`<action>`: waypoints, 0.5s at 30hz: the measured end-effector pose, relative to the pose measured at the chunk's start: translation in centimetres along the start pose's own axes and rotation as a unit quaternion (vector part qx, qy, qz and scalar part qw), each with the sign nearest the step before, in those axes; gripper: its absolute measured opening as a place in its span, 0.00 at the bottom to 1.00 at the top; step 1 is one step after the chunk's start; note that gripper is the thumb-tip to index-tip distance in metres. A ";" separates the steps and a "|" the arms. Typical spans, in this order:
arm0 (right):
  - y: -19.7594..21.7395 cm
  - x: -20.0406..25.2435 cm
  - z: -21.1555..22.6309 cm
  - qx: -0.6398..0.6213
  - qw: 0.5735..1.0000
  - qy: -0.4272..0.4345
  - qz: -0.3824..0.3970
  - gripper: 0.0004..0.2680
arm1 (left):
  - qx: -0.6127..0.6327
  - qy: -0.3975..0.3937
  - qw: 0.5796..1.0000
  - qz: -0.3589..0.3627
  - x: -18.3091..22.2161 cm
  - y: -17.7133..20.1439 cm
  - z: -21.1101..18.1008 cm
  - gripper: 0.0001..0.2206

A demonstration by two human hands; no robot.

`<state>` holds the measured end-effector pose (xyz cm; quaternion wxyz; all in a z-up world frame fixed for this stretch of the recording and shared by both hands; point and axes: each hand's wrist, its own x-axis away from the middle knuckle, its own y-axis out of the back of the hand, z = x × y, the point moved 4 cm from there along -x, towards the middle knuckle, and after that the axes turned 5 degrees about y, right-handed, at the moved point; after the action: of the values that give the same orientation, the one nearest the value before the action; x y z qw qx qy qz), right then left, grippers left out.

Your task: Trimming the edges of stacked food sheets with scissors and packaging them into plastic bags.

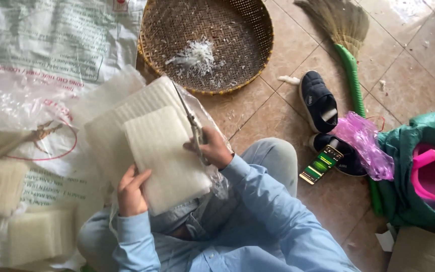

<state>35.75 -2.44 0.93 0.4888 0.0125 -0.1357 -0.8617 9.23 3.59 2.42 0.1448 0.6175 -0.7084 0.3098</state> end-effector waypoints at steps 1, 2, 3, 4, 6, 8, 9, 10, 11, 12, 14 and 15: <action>-0.7 0.4 0.2 -0.046 0.999 -0.013 0.011 0.17 | -0.003 0.007 1.000 -0.003 0.4 0.2 0.0 0.20; -1.1 0.8 0.0 -0.046 0.999 -0.012 0.008 0.17 | -0.004 0.007 1.000 0.000 0.5 0.3 0.2 0.20; -1.6 1.3 -0.4 -0.083 0.996 -0.040 0.005 0.16 | -0.011 0.004 1.000 -0.012 0.6 0.5 0.3 0.20; -2.2 1.9 -0.9 -0.119 0.990 -0.069 0.001 0.16 | -0.020 0.002 1.000 -0.023 0.7 0.7 0.5 0.20; -2.0 2.2 -0.9 -0.177 0.980 -0.091 0.016 0.13 | -0.011 0.025 1.000 -0.010 1.6 0.6 0.3 0.20; -2.2 2.6 -0.6 -0.234 0.965 -0.112 0.032 0.11 | -0.001 0.047 0.999 0.001 1.7 2.2 1.5 0.21; -2.2 2.8 -0.3 -0.252 0.960 -0.119 0.023 0.12 | 0.038 0.034 0.998 0.046 1.3 3.5 2.6 0.20; -2.3 3.0 -0.1 -0.271 0.954 -0.126 0.015 0.12 | 0.076 0.020 0.993 0.090 1.0 4.9 3.7 0.21; -2.4 3.2 0.3 -0.272 0.954 -0.126 0.014 0.12 | 0.075 0.020 0.993 0.090 2.6 4.8 3.8 0.21; -2.4 3.4 0.6 -0.288 0.949 -0.133 -0.001 0.12 | 0.173 -0.007 0.972 0.160 4.3 4.3 3.5 0.28; -2.6 3.9 1.3 -0.303 0.943 -0.139 -0.018 0.12 | 0.267 -0.032 0.935 0.230 7.3 3.0 3.9 0.37; -2.7 4.2 1.7 -0.311 0.938 -0.150 -0.035 0.11 | 0.332 -0.038 0.903 0.271 8.7 2.1 4.5 0.39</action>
<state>31.03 -4.27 2.31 0.4121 -0.2647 0.0675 -0.8692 6.29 -5.87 3.54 -0.1852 0.4251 -0.7093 0.5310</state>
